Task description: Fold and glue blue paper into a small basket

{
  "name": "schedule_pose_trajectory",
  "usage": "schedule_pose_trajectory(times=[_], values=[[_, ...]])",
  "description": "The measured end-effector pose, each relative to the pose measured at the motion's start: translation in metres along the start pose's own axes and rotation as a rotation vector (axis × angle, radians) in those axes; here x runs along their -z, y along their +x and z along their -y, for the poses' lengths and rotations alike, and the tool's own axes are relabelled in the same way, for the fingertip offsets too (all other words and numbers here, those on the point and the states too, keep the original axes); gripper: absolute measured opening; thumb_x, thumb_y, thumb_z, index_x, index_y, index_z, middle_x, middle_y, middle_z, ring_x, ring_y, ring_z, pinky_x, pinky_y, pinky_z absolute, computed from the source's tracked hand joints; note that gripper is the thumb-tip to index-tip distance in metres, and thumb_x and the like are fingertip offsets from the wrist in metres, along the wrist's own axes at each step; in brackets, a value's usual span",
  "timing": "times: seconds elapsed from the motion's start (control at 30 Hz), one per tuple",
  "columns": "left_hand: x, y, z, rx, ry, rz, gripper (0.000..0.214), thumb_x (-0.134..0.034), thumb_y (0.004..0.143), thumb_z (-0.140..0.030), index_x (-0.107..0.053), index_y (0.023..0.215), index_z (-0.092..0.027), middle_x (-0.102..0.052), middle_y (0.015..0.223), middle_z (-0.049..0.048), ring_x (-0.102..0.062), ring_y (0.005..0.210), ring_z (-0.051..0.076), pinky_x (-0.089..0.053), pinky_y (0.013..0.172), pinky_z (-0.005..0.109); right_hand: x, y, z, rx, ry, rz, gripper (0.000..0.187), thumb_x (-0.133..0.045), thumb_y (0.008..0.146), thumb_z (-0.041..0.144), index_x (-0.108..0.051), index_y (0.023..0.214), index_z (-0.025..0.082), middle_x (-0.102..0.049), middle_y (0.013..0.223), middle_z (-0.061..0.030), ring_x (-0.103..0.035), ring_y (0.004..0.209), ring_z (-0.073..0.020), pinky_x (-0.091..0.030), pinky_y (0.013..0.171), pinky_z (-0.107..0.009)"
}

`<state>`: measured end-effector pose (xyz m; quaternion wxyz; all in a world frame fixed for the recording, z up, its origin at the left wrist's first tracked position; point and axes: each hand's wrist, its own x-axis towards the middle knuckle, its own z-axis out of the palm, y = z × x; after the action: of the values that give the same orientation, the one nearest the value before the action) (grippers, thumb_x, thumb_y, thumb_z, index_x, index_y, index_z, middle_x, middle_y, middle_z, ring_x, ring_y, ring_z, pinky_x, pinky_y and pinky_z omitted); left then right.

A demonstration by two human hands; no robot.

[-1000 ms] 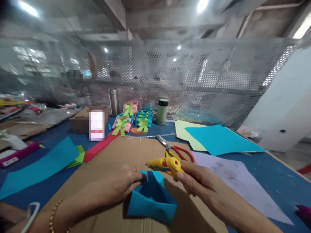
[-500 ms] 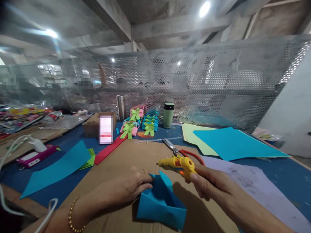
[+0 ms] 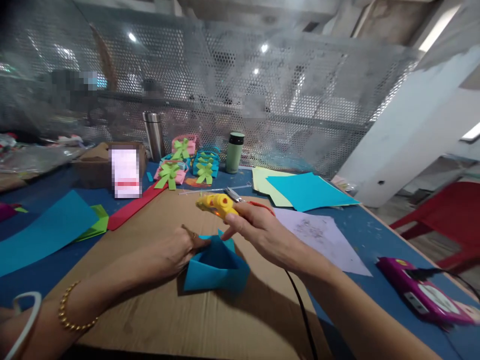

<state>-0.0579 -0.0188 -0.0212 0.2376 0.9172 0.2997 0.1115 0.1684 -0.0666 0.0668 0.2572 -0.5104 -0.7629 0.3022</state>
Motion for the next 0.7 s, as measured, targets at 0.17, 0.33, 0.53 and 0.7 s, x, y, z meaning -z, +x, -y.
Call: schedule_pose_trajectory(times=[0.17,0.33,0.53,0.7], values=[[-0.001,0.001,0.0,0.006,0.237,-0.004,0.036,-0.04,0.096,-0.029,-0.069,0.118,-0.025,-0.067,0.073,0.0076,-0.057,0.061,0.02,-0.042,0.062,0.032,-0.011,0.015,-0.005,0.047,0.07,0.087,0.046,-0.044,0.099,0.051,-0.066,0.118,0.016,-0.071,0.096,-0.0077,-0.059,0.085,-0.0187,-0.042,0.072,-0.029],[-0.002,-0.001,0.001,-0.021,0.304,-0.006,0.036,-0.04,0.094,-0.022,-0.066,0.119,-0.024,-0.066,0.073,0.0073,-0.057,0.063,0.021,-0.044,0.064,0.033,-0.014,0.016,-0.005,0.065,-0.024,0.068,0.046,-0.042,0.099,0.054,-0.071,0.101,0.018,-0.069,0.101,-0.0071,-0.06,0.087,-0.0191,-0.043,0.074,-0.03],[0.001,-0.002,-0.002,-0.013,0.266,0.022,0.033,-0.039,0.097,-0.027,-0.068,0.113,-0.023,-0.068,0.076,0.008,-0.057,0.059,0.019,-0.041,0.059,0.03,0.008,-0.004,0.003,-0.107,-0.093,0.111,0.05,-0.043,0.096,0.061,-0.066,0.089,0.017,-0.064,0.073,-0.0045,-0.057,0.069,-0.0171,-0.042,0.064,-0.029],[0.003,-0.002,-0.005,0.024,0.234,0.074,0.028,-0.042,0.095,-0.027,-0.069,0.101,-0.021,-0.069,0.075,0.008,-0.058,0.06,0.019,-0.038,0.055,0.029,0.015,-0.021,0.004,-0.223,-0.096,0.199,0.049,-0.042,0.096,0.062,-0.062,0.089,0.018,-0.057,0.063,-0.0003,-0.051,0.058,-0.0131,-0.039,0.055,-0.026]])
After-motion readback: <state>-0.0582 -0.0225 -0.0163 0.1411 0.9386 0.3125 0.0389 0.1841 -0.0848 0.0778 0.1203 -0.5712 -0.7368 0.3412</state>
